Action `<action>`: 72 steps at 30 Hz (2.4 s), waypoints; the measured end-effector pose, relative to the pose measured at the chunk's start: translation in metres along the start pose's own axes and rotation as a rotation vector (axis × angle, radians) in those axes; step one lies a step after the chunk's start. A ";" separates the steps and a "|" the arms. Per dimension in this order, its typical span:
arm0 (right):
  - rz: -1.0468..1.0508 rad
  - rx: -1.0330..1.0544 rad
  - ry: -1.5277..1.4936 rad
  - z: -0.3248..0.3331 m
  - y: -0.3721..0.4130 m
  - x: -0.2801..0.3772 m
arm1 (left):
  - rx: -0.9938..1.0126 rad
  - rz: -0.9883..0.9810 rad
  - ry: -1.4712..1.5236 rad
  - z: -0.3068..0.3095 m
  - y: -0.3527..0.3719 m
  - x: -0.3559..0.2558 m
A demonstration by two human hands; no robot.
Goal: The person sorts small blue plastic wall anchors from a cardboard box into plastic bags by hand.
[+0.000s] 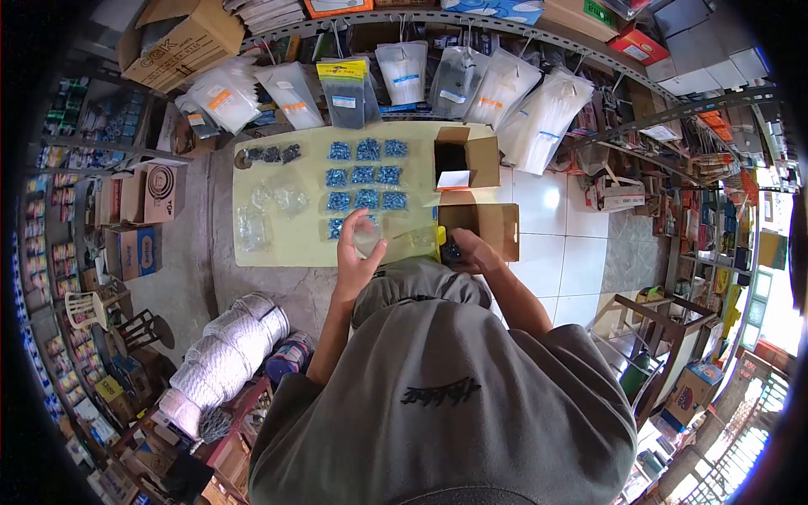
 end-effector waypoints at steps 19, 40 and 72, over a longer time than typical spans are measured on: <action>0.301 -0.386 -0.366 -0.001 0.056 0.076 | 0.104 0.046 0.009 -0.005 -0.002 0.002; 0.240 -0.121 0.013 -0.071 0.131 0.116 | 0.503 -0.198 -0.320 -0.064 -0.027 0.011; 0.491 -0.071 0.754 -0.063 0.134 0.118 | 0.626 -0.230 -0.377 -0.068 -0.019 0.017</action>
Point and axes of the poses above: each hand's wrist, its own y-axis away from the middle knuckle, its own z-axis out of the back of the hand, x = y × z, the point moved 1 cm from there along -y, towards the middle knuckle, and after that the axes turned 12 degrees about y, right-handed, at the moved point
